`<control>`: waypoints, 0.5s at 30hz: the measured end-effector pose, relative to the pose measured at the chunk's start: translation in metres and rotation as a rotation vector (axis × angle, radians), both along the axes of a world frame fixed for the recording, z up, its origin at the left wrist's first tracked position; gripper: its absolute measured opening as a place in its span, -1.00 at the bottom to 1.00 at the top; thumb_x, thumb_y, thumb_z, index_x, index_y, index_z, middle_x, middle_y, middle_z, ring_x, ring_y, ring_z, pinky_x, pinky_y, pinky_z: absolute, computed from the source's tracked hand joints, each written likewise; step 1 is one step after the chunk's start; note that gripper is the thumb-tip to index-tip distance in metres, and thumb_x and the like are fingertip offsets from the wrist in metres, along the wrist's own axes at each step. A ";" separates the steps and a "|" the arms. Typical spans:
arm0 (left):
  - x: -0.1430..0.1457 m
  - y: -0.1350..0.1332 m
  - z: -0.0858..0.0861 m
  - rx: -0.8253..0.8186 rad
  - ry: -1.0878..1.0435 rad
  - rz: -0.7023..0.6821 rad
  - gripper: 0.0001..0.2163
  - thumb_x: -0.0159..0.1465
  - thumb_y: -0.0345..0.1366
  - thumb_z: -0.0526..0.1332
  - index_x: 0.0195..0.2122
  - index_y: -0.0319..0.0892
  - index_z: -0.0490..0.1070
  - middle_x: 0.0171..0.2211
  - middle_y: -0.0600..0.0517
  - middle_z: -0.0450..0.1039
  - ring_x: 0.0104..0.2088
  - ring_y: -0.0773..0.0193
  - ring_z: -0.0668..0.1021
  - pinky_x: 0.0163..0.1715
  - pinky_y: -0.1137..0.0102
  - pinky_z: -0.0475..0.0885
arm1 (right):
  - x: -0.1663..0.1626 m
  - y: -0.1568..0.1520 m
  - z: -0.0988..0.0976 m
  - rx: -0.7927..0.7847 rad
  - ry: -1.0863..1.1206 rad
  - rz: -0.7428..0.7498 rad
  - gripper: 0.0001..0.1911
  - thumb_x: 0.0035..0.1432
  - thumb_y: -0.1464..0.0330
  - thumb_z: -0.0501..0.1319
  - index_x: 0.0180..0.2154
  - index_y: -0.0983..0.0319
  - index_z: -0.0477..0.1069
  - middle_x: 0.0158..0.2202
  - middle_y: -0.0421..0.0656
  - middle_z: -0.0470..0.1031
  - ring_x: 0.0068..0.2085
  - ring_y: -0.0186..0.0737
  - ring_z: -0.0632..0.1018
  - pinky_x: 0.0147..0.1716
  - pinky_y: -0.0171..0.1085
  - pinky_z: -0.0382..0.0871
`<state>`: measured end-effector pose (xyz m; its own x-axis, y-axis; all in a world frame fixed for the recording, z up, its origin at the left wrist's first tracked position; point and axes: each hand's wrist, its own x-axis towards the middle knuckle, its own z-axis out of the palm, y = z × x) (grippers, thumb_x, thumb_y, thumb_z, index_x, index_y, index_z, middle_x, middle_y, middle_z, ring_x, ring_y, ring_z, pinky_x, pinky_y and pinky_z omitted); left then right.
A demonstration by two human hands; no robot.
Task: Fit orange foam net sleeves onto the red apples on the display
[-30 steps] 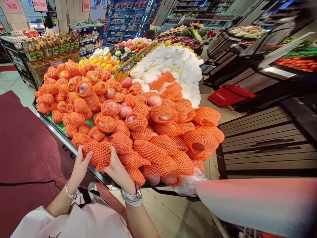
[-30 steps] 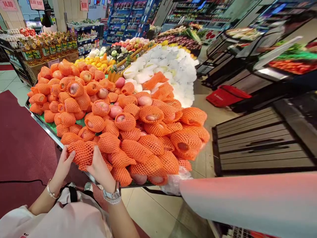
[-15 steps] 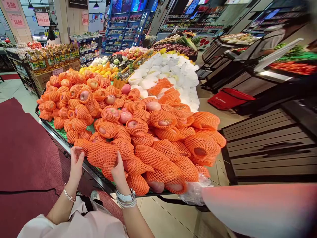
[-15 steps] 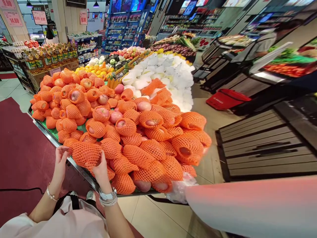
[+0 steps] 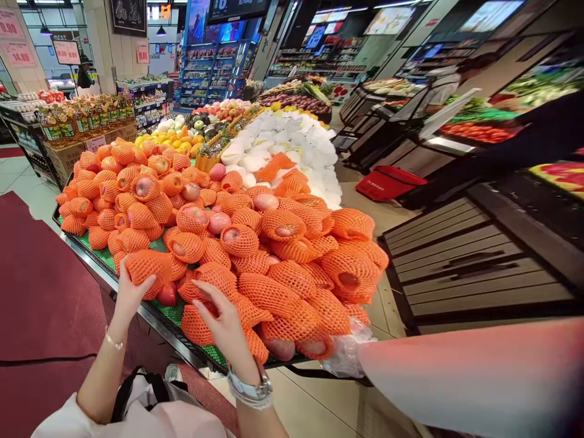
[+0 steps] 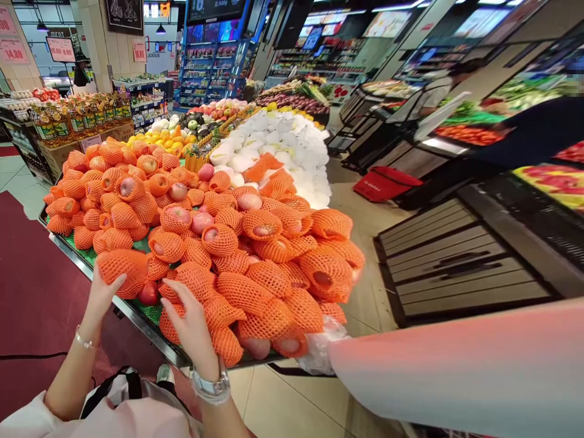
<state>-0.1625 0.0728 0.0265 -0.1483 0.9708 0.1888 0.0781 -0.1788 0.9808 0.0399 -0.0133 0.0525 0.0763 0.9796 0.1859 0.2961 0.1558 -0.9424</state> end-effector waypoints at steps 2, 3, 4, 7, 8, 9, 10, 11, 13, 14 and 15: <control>0.002 0.032 0.012 0.185 0.238 0.097 -0.34 0.02 -0.10 0.44 0.10 -0.11 0.21 0.09 -0.14 0.33 0.14 -0.03 0.42 0.21 0.01 0.27 | 0.023 0.003 0.011 0.007 0.025 -0.040 -0.67 0.26 0.17 0.18 0.00 0.14 0.48 0.06 -0.06 0.52 0.12 -0.05 0.50 0.22 0.03 0.28; 0.005 0.048 0.016 0.264 0.347 0.105 -0.35 0.04 -0.13 0.44 0.10 -0.11 0.21 0.09 -0.14 0.31 0.15 -0.03 0.41 0.21 0.00 0.26 | 0.035 0.005 0.017 0.014 0.035 -0.067 -0.67 0.25 0.15 0.19 -0.03 0.14 0.49 0.04 -0.06 0.54 0.09 -0.05 0.51 0.20 0.04 0.30; 0.007 0.064 0.017 0.334 0.441 0.099 -0.36 0.05 -0.16 0.44 0.11 -0.11 0.21 0.08 -0.14 0.30 0.15 -0.03 0.39 0.21 0.00 0.26 | 0.047 0.009 0.024 0.027 0.038 -0.098 -0.67 0.24 0.14 0.20 -0.05 0.14 0.49 0.02 -0.06 0.55 0.07 -0.05 0.53 0.18 0.03 0.32; 0.018 0.100 0.007 0.450 0.674 0.044 -0.39 0.11 -0.27 0.40 0.14 -0.12 0.19 0.11 -0.18 0.24 0.18 -0.07 0.37 0.17 -0.02 0.31 | 0.083 0.028 0.045 0.118 0.050 -0.230 -0.68 0.20 0.10 0.23 -0.11 0.13 0.51 -0.06 -0.07 0.59 0.01 -0.06 0.56 0.11 0.00 0.38; 0.021 0.107 0.000 0.464 0.744 0.022 -0.41 0.12 -0.31 0.38 0.15 -0.12 0.19 0.13 -0.19 0.23 0.18 -0.08 0.36 0.16 -0.02 0.33 | 0.096 0.038 0.052 0.162 0.065 -0.280 -0.68 0.19 0.09 0.23 -0.14 0.14 0.52 -0.09 -0.07 0.60 -0.02 -0.06 0.57 0.09 -0.01 0.40; 0.025 0.112 -0.007 0.474 0.814 -0.001 -0.44 0.14 -0.34 0.36 0.15 -0.12 0.20 0.14 -0.21 0.22 0.18 -0.09 0.36 0.15 -0.03 0.34 | 0.110 0.049 0.059 0.209 0.086 -0.336 -0.68 0.17 0.09 0.23 -0.15 0.14 0.52 -0.12 -0.07 0.60 -0.04 -0.06 0.58 0.05 -0.02 0.42; 0.028 0.114 -0.013 0.482 0.883 -0.025 -0.46 0.15 -0.37 0.34 0.15 -0.13 0.21 0.15 -0.23 0.23 0.18 -0.11 0.36 0.15 -0.03 0.34 | 0.124 0.063 0.065 0.253 0.108 -0.397 -0.67 0.15 0.09 0.24 -0.18 0.16 0.52 -0.15 -0.07 0.61 -0.07 -0.07 0.59 0.01 -0.03 0.44; 0.030 0.115 -0.018 0.489 0.949 -0.045 -0.48 0.16 -0.39 0.31 0.14 -0.14 0.22 0.15 -0.24 0.24 0.18 -0.12 0.36 0.14 -0.04 0.34 | 0.140 0.079 0.070 0.289 0.120 -0.455 -0.67 0.14 0.09 0.23 -0.20 0.18 0.52 -0.17 -0.07 0.60 -0.10 -0.07 0.59 -0.03 -0.05 0.46; 0.033 0.112 -0.026 0.495 1.061 -0.072 -0.50 0.19 -0.41 0.26 0.16 -0.15 0.23 0.18 -0.27 0.24 0.19 -0.15 0.35 0.13 -0.06 0.33 | 0.174 0.114 0.080 0.312 0.106 -0.535 -0.70 0.14 0.15 0.21 -0.21 0.22 0.50 -0.19 -0.05 0.59 -0.11 -0.12 0.59 -0.06 -0.10 0.46; 0.034 0.111 -0.027 0.496 1.101 -0.080 -0.50 0.19 -0.41 0.25 0.17 -0.16 0.22 0.19 -0.28 0.24 0.19 -0.16 0.34 0.13 -0.07 0.33 | 0.191 0.133 0.085 0.274 0.086 -0.567 -0.71 0.16 0.19 0.18 -0.20 0.24 0.49 -0.19 -0.05 0.58 -0.14 -0.16 0.59 -0.10 -0.14 0.46; 0.034 0.109 -0.028 0.497 1.129 -0.086 -0.49 0.20 -0.40 0.24 0.18 -0.17 0.22 0.20 -0.29 0.23 0.20 -0.17 0.33 0.14 -0.08 0.32 | 0.207 0.152 0.089 0.216 0.031 -0.602 -0.73 0.19 0.22 0.15 -0.20 0.26 0.48 -0.19 -0.05 0.57 -0.18 -0.20 0.58 -0.14 -0.19 0.47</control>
